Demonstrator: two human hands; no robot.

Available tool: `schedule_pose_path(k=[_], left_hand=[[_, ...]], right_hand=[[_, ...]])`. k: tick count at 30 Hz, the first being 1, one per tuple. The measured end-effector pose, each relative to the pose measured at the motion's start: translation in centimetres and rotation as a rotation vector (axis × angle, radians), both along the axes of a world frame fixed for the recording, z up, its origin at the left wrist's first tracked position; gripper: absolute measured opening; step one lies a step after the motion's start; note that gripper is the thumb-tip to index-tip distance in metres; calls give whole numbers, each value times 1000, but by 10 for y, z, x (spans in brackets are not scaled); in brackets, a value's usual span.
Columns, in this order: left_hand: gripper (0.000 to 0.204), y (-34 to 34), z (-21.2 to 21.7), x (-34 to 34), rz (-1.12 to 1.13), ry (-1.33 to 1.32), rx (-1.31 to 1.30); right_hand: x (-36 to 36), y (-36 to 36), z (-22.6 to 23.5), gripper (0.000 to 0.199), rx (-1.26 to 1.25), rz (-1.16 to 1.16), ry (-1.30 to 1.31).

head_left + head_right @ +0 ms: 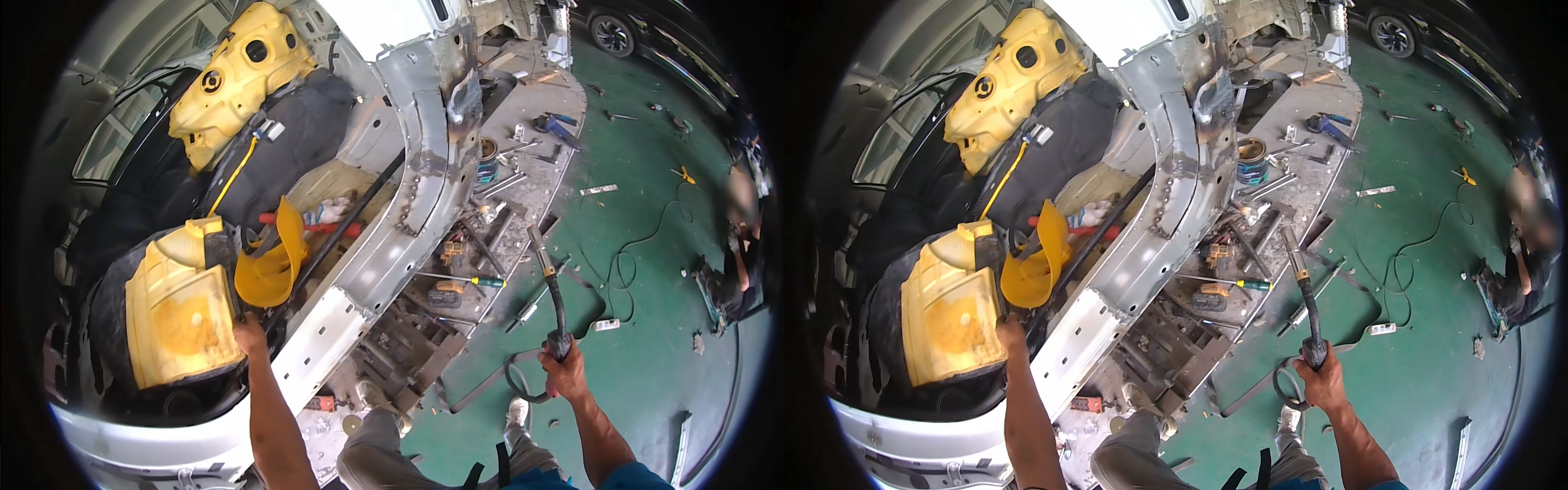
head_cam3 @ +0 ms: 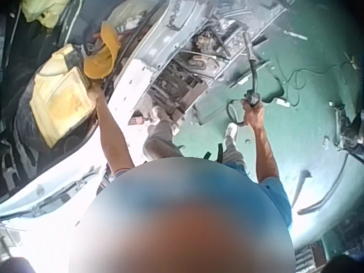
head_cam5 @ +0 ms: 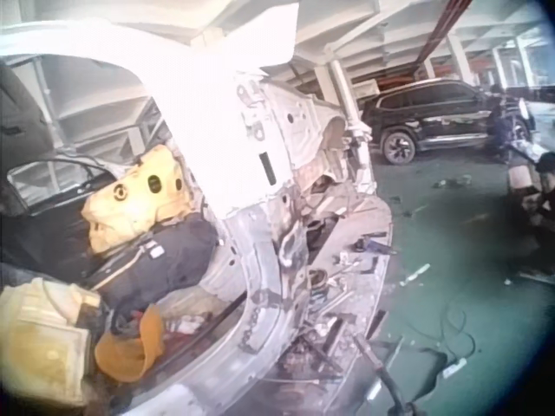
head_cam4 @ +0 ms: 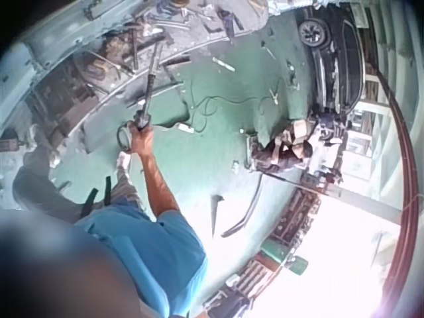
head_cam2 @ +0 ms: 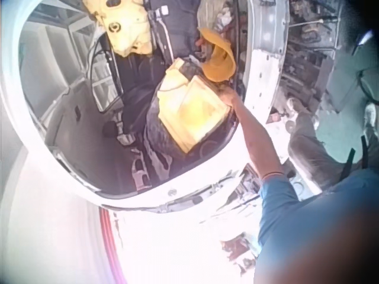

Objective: The person welds a car frame section using a welding torch while holding a yellow welding mask. They repeatedly lower the mask to weld and raise it to inspect the work. The person also uses a hammer to strike the welded area and a chisel to clean the weld.

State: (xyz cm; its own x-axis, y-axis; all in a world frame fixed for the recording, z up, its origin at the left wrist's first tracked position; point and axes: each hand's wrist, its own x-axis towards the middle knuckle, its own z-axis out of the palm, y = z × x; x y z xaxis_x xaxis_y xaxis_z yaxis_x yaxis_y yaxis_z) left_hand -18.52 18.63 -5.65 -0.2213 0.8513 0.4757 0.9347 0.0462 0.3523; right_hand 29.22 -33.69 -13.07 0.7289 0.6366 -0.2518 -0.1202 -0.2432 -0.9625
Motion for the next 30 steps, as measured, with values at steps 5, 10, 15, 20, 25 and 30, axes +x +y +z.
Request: schedule_pose_path(k=[5,10,15,20,25,30], left_hand=[[49,-94,-1,46,-276,36,-9],[51,-105,-9,62,-280,26,95],[56,-106,-17,62,-192,218,111],[48,-101,-26,61,-31,224,15],[53,-85,-33,31,-139,273,97],[35,-91,-24,20,-329,431,159]], right_hand=[[15,10,-37,42,-107,-34,-95],[85,42,-82,38,-24,-112,-16],[188,99,-111,37,-109,-153,28],[286,186,-73,55,-534,68,-216],[311,272,-95,81,-179,-76,-522],[309,326,-191,76,-131,111,-762]])
